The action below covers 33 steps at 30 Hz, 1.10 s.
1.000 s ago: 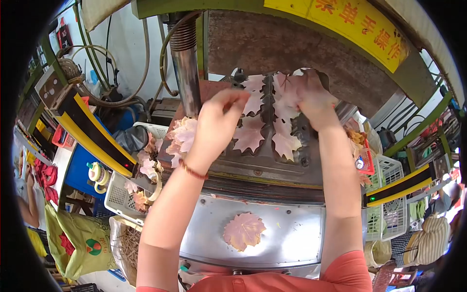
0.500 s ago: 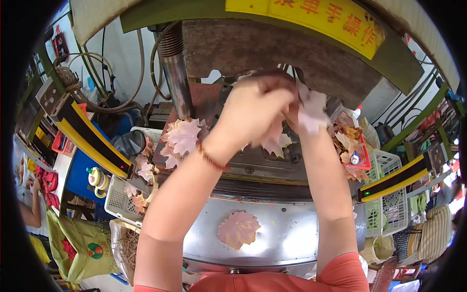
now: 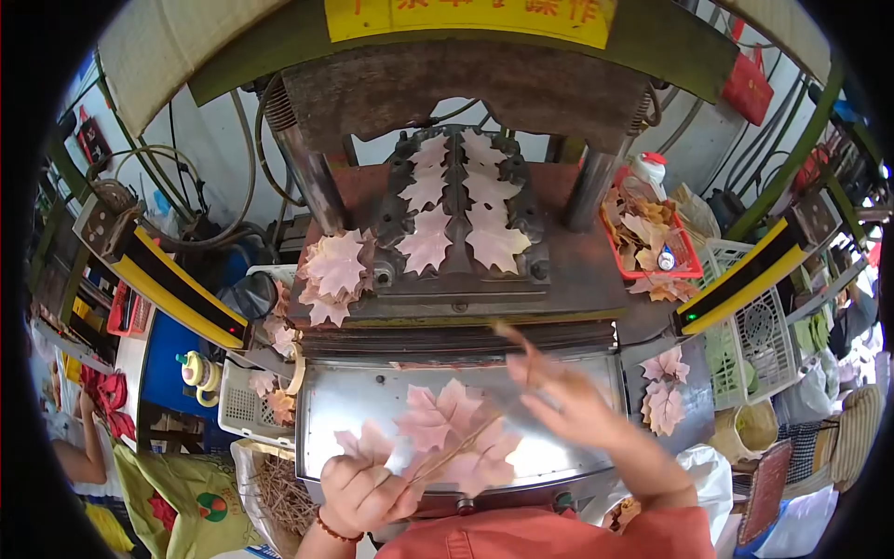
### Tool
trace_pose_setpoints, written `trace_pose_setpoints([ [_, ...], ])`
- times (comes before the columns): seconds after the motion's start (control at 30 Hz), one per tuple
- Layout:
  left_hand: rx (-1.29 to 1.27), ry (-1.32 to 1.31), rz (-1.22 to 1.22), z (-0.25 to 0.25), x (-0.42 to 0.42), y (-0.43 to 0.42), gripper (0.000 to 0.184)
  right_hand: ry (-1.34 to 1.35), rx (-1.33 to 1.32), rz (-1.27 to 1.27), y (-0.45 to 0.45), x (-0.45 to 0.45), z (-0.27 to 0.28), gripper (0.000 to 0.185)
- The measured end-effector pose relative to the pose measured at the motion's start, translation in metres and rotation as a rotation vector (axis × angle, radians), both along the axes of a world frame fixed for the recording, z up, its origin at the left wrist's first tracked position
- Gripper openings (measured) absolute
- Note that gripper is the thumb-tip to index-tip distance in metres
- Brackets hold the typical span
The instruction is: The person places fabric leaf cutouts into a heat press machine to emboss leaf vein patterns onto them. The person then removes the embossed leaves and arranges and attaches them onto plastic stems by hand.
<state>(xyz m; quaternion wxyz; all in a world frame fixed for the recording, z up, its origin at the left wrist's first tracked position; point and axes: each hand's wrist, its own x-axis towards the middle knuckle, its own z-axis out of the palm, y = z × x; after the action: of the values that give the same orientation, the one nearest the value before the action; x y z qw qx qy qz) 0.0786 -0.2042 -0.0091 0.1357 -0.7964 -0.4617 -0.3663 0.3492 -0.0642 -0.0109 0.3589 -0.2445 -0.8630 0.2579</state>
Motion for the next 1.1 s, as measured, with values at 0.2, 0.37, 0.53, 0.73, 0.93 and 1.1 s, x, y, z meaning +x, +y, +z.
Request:
trace_pose_setpoints([
  [0.2, -0.199, -0.032, 0.185, -0.068, -0.004, -0.043, 0.022, -0.189, 0.044, -0.368, -0.107, 0.039, -0.088, 0.031],
  [0.37, -0.287, -0.091, 0.215, -0.103, -0.001, -0.048, 0.018, -0.38, 0.185, -0.473, -0.131, 0.036, -0.097, 0.024],
  [0.53, -0.235, -0.065, 0.252, -0.117, -0.004, -0.05, 0.013, -0.369, 0.251, -0.496, -0.129, 0.034, -0.102, 0.02],
  [0.73, -0.204, -0.08, 0.268, -0.12, -0.003, -0.049, 0.014, -0.365, 0.257, -0.519, -0.127, 0.034, -0.106, 0.017],
  [0.93, -0.233, -0.091, 0.255, -0.116, -0.001, -0.049, 0.013, -0.37, 0.271, -0.511, -0.127, 0.035, -0.108, 0.019],
  [1.1, -0.248, -0.099, 0.255, -0.115, -0.002, -0.049, 0.014, -0.367, 0.261, -0.502, -0.127, 0.036, -0.11, 0.02],
])
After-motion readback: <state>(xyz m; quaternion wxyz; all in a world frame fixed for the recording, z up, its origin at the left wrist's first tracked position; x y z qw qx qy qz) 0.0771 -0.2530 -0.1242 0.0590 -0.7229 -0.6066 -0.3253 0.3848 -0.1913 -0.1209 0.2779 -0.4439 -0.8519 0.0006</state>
